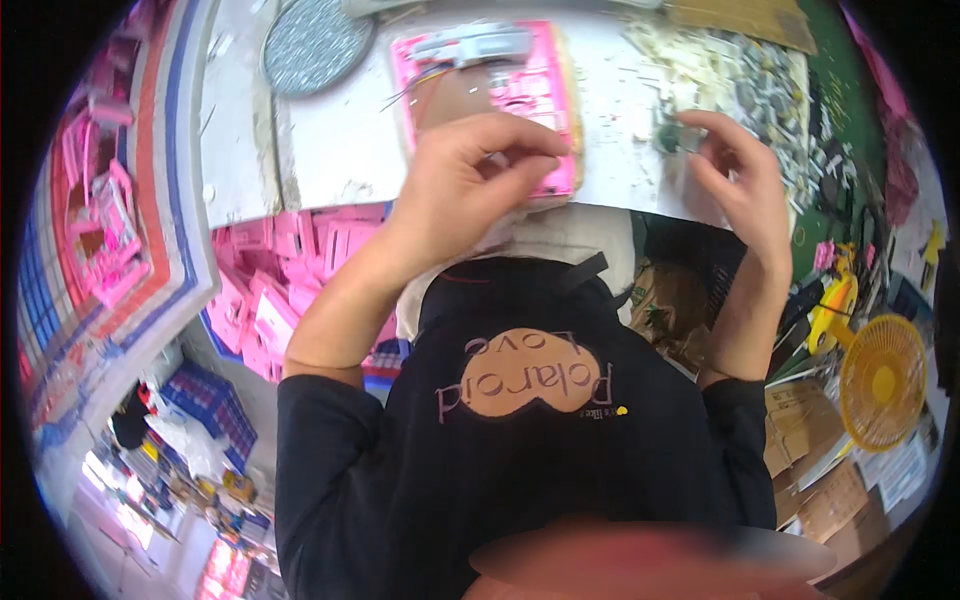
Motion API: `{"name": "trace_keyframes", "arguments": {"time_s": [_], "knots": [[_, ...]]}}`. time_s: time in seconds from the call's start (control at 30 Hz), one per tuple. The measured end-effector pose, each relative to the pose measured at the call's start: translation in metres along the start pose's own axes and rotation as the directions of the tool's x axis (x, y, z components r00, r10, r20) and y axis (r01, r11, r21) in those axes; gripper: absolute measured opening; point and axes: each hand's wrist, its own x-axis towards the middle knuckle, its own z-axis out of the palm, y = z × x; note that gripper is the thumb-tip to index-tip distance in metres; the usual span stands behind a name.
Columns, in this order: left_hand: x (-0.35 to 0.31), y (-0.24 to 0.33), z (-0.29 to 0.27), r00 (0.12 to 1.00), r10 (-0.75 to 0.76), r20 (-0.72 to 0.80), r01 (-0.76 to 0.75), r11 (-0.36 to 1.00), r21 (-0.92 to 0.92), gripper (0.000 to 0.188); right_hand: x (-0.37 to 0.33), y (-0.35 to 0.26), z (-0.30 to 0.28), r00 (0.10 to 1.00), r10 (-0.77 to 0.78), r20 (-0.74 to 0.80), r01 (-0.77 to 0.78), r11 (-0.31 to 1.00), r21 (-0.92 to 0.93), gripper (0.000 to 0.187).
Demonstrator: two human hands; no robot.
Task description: Assembling the internal electronic components of a pink plastic toy, including soldering wires and using an electric screwdriver.
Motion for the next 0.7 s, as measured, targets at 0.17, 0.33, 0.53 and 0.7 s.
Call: {"name": "trace_keyframes", "arguments": {"time_s": [0.17,0.33,0.53,0.7], "knots": [[-0.016,-0.012,0.009,0.998,0.046,-0.035,-0.045,0.999,0.01,0.016,-0.001,-0.046,0.059,0.997,0.01,0.075,-0.061,0.687,0.724,0.046],[-0.019,-0.015,0.013,0.983,0.063,-0.17,-0.079,0.993,-0.087,0.025,0.01,-0.059,0.087,0.969,0.03,0.247,-0.23,0.486,0.843,0.045],[-0.018,-0.014,0.01,0.985,0.041,-0.167,-0.066,0.987,-0.145,0.035,0.016,-0.065,0.09,0.959,0.015,0.282,-0.251,0.505,0.826,0.045],[-0.02,-0.011,0.007,0.988,0.071,-0.136,-0.084,0.992,-0.095,0.039,0.013,-0.063,0.092,0.987,-0.037,0.154,-0.078,0.734,0.674,0.043]]}}
